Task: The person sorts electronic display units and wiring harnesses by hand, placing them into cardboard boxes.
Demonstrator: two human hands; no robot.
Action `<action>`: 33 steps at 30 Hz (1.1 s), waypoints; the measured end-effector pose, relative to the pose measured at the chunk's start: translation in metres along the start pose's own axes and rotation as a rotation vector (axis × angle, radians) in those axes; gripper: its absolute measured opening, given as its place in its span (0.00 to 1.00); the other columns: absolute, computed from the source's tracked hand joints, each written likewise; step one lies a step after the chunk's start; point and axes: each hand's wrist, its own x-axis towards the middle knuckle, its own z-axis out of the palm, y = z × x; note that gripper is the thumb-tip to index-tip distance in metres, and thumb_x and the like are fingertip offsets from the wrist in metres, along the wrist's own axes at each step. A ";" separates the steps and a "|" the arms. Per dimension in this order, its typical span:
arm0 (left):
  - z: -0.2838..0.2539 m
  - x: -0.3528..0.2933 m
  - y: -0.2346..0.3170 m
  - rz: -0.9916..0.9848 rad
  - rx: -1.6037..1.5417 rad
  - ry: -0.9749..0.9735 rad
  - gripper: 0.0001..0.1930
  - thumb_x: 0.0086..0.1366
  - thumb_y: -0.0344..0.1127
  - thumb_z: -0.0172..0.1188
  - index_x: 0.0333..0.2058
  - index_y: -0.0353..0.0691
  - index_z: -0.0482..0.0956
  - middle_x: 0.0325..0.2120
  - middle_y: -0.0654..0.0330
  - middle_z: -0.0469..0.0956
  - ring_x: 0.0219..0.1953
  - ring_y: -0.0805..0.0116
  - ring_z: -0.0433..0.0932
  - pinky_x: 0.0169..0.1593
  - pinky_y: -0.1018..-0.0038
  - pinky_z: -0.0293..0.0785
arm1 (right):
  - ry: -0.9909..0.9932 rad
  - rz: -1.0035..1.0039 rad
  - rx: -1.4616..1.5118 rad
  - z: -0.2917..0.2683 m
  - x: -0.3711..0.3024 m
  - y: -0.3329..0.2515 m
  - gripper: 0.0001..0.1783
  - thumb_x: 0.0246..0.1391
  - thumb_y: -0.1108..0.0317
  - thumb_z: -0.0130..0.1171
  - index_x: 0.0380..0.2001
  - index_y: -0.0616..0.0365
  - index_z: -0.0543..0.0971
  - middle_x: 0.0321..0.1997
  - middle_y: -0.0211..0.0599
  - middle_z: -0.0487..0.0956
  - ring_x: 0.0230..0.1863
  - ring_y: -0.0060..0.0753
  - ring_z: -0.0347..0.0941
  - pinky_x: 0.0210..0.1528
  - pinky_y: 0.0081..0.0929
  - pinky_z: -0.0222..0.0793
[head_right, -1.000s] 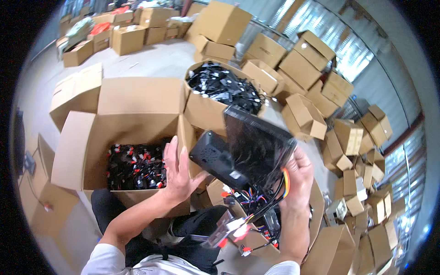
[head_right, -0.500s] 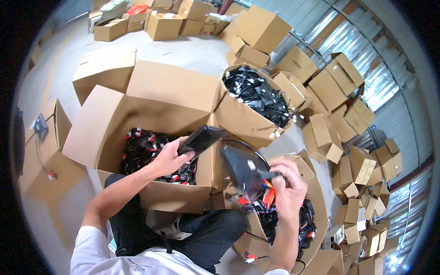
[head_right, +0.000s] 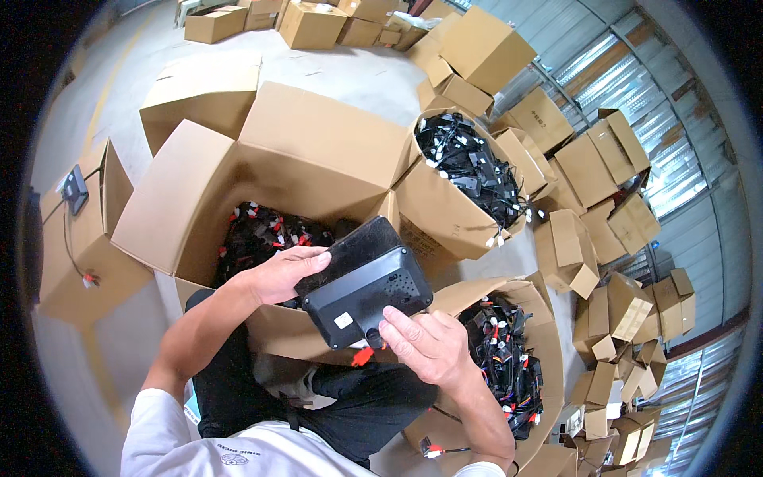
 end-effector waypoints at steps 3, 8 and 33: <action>-0.007 -0.001 -0.008 -0.050 0.053 -0.062 0.27 0.76 0.54 0.45 0.55 0.35 0.76 0.47 0.59 0.81 0.48 0.73 0.78 0.53 0.71 0.77 | -0.003 0.008 0.023 0.004 0.004 -0.001 0.19 0.41 0.72 0.63 0.41 0.61 0.82 0.48 0.42 0.83 0.29 0.28 0.76 0.28 0.24 0.67; -0.009 -0.001 -0.015 -0.178 0.068 -0.124 0.33 0.76 0.58 0.42 0.59 0.30 0.71 0.52 0.57 0.78 0.51 0.72 0.77 0.58 0.71 0.73 | 0.013 0.014 0.070 0.011 0.004 0.000 0.18 0.42 0.71 0.63 0.41 0.61 0.82 0.48 0.43 0.83 0.31 0.30 0.77 0.29 0.25 0.69; 0.023 0.040 0.059 0.297 0.010 -0.036 0.37 0.58 0.47 0.66 0.60 0.29 0.67 0.49 0.50 0.79 0.48 0.62 0.82 0.56 0.65 0.77 | -0.222 0.856 1.650 0.100 -0.007 0.015 0.30 0.51 0.63 0.71 0.54 0.69 0.75 0.37 0.37 0.84 0.45 0.29 0.80 0.52 0.32 0.73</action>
